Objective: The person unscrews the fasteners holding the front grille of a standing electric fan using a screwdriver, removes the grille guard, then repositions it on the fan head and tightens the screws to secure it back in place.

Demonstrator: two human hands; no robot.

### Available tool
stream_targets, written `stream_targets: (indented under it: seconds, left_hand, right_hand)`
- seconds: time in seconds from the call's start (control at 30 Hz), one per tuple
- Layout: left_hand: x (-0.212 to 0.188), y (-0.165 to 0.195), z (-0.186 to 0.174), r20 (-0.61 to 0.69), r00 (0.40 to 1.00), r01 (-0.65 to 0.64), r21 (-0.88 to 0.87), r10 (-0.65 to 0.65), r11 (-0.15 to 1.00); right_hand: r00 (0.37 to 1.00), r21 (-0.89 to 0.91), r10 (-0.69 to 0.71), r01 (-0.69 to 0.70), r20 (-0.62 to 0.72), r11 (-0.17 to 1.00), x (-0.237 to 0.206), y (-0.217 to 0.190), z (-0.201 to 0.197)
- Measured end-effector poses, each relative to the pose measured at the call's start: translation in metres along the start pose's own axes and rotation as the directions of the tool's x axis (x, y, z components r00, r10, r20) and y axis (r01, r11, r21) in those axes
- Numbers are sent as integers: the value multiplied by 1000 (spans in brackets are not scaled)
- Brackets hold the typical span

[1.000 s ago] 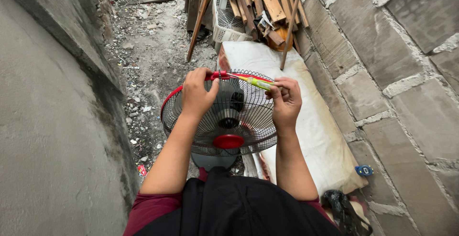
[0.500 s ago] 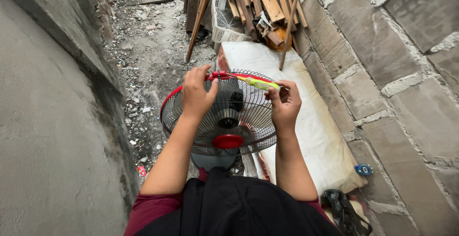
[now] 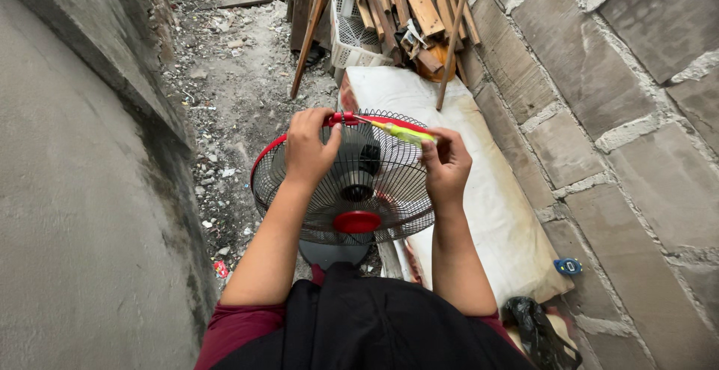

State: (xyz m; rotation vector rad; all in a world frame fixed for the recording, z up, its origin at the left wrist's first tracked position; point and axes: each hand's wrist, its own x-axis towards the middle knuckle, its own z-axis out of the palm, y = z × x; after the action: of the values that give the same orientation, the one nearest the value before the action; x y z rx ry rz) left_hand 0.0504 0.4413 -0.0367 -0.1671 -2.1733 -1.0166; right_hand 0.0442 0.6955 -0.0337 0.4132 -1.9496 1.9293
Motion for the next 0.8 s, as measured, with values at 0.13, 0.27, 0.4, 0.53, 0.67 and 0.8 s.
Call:
stream_targets:
  seconds: [0.13,0.27,0.4,0.53,0.67,0.8]
  left_hand:
    - [-1,0,0,-26,998,-60,57,62,997]
    - [-1,2,0,14,999,42,-21,-42,999]
    - [-1,3,-2,21,998,59,-9,-59,998]
    - [-2,3,-4,21,999,42,31,-43,999]
    - [-1,2,-2,-65,995,-72,38,74,997]
    - [-1,1,-1,-12,1000,-8,0,8,1000]
  right_hand:
    - [999,-34,33,-34,-34,999,-1,4,0]
    - [994,-94,-110,110,5,989,-2,-6,2]
    - [976,-22,-204,206,75,978,-4,-13,3]
    - [990,-40,-107,111,96,993,-9,-4,-3]
    - [993,9,115,-116,4,993,-9,7,-2]
    - [998,-80,-63,65,28,995,-4,-2,0]
